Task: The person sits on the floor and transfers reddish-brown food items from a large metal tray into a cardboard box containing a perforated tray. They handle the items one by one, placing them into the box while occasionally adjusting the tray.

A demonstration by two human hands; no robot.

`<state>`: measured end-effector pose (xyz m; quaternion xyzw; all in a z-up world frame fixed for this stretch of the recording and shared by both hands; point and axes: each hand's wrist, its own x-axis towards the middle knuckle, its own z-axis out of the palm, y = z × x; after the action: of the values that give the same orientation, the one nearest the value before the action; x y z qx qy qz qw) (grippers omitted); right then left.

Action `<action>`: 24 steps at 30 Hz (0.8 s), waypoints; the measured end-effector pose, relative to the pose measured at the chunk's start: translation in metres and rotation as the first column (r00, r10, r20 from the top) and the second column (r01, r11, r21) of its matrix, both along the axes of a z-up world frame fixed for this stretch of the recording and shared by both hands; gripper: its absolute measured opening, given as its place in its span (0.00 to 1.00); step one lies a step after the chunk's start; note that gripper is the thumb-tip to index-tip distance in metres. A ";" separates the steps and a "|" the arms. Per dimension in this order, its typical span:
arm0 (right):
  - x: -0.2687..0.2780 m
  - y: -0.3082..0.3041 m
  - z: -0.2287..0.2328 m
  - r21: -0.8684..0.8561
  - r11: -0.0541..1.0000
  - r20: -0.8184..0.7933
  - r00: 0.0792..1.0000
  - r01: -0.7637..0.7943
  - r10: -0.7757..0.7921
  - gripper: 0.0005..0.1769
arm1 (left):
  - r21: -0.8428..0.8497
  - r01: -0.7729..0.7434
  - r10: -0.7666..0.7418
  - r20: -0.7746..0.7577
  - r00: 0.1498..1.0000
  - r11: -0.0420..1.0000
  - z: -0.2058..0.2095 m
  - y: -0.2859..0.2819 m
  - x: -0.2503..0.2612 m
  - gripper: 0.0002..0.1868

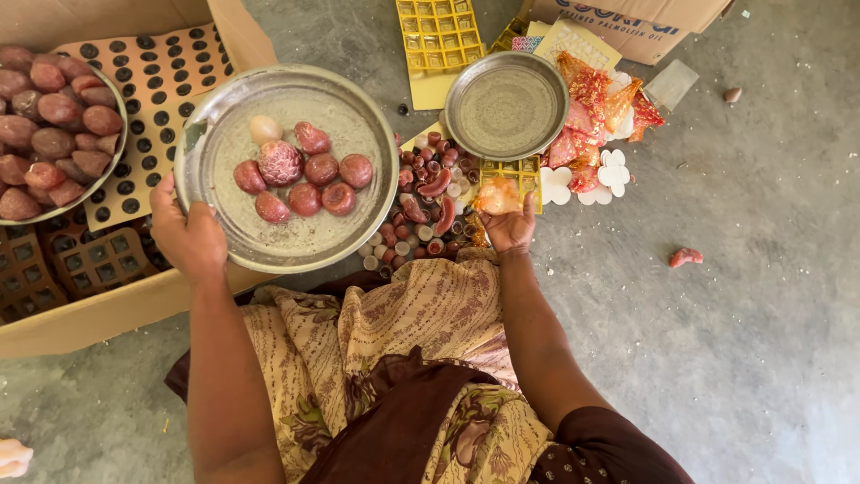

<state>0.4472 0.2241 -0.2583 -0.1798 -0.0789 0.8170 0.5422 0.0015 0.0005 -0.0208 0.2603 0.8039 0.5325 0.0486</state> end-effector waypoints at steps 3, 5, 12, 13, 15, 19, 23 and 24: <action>-0.004 -0.003 0.005 -0.066 0.997 0.182 0.983 0.033 -0.020 0.45 | 0.043 0.024 -0.023 -0.016 1.000 0.999 -0.003 -0.001 0.000 0.25; -0.002 -0.001 0.002 -0.049 0.986 0.053 0.986 0.158 -0.156 0.46 | 0.018 0.000 -0.001 0.023 1.000 1.000 -0.004 -0.001 -0.001 0.25; 0.030 0.021 -0.017 -0.293 0.829 -0.195 0.819 0.477 -0.540 0.49 | 0.060 0.024 -0.024 -0.011 1.000 0.998 -0.005 -0.001 -0.001 0.25; 0.031 0.021 -0.016 -0.311 0.812 -0.169 0.812 0.494 -0.559 0.49 | 0.081 0.037 -0.035 -0.018 0.999 0.996 -0.006 -0.002 -0.001 0.25; 0.029 0.021 -0.010 -0.345 0.777 -0.119 0.797 0.526 -0.593 0.49 | 0.103 0.046 -0.044 -0.024 0.999 0.994 -0.006 -0.003 0.000 0.25; 0.009 0.016 -0.011 -0.223 0.862 0.270 0.879 0.455 -0.394 0.45 | 0.080 0.032 -0.031 -0.011 0.999 0.996 -0.003 -0.001 0.001 0.26; -0.016 0.042 -0.037 -0.017 1.000 0.796 0.605 -0.011 0.021 0.34 | 0.058 0.024 -0.026 0.031 0.999 0.998 0.004 0.000 0.004 0.26; -0.023 0.052 -0.041 -0.026 0.987 0.902 0.422 -0.156 0.091 0.31 | 0.068 0.033 -0.035 0.023 0.999 0.997 0.005 0.000 0.005 0.26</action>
<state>0.4239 0.2758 -0.2996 -0.5641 -0.3934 0.6301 0.3607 0.0062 0.0010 -0.0160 0.2691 0.7801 0.5618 0.0583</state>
